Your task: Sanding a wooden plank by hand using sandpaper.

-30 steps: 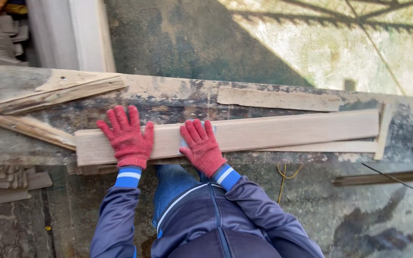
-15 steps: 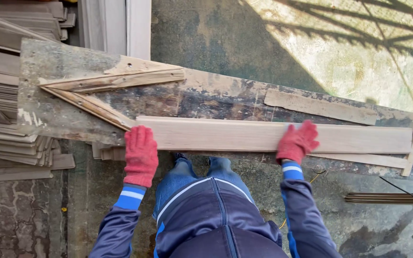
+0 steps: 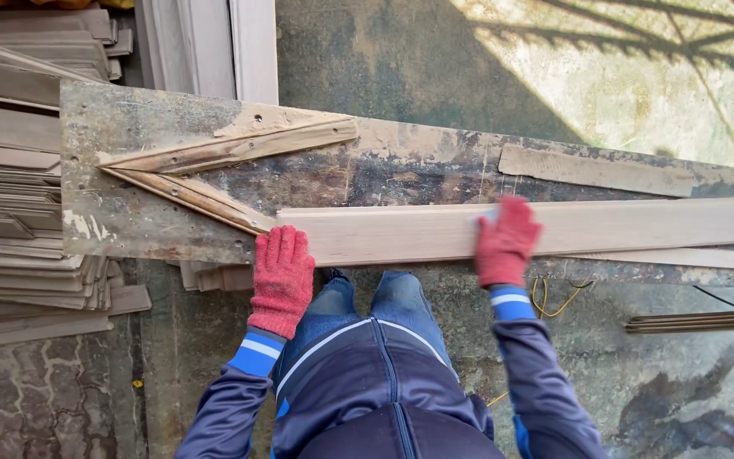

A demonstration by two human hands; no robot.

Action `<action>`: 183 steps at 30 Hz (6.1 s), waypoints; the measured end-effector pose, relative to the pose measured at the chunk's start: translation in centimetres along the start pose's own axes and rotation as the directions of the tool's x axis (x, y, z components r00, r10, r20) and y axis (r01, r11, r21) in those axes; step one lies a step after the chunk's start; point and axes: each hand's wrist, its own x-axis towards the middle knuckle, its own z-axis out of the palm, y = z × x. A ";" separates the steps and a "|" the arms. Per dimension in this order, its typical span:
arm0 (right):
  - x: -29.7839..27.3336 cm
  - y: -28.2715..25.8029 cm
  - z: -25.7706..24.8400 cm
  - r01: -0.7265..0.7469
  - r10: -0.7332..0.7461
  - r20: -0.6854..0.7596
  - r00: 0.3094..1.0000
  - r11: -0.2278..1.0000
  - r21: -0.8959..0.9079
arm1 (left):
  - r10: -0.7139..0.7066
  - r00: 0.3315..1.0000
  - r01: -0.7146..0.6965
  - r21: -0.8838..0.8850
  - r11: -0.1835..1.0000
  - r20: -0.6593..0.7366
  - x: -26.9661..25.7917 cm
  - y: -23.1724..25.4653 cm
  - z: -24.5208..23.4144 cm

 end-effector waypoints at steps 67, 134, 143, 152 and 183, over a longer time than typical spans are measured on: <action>-0.3 -11.3 -0.2 0.758 -0.765 0.018 0.644 0.641 0.118 | -0.296 0.934 0.254 0.210 0.944 0.201 1.3 3.0 -1.8; -1.3 -10.6 -0.1 0.639 -0.641 0.019 0.767 0.766 0.067 | -0.277 0.947 0.257 0.136 0.957 0.160 0.5 3.7 -0.1; -3.2 -8.8 0.4 0.573 -0.570 -0.060 0.819 0.816 0.075 | -0.263 0.954 0.251 0.096 0.963 0.142 -0.2 3.5 0.6; -2.5 -11.3 -3.0 0.869 -0.866 -0.083 0.493 0.485 0.100 | -0.212 0.965 0.195 0.114 0.974 0.155 0.7 2.9 -0.7; -6.9 -23.6 1.4 0.706 -0.696 -0.120 0.708 0.701 0.097 | -0.118 0.982 0.097 0.141 0.985 0.149 0.2 2.1 0.0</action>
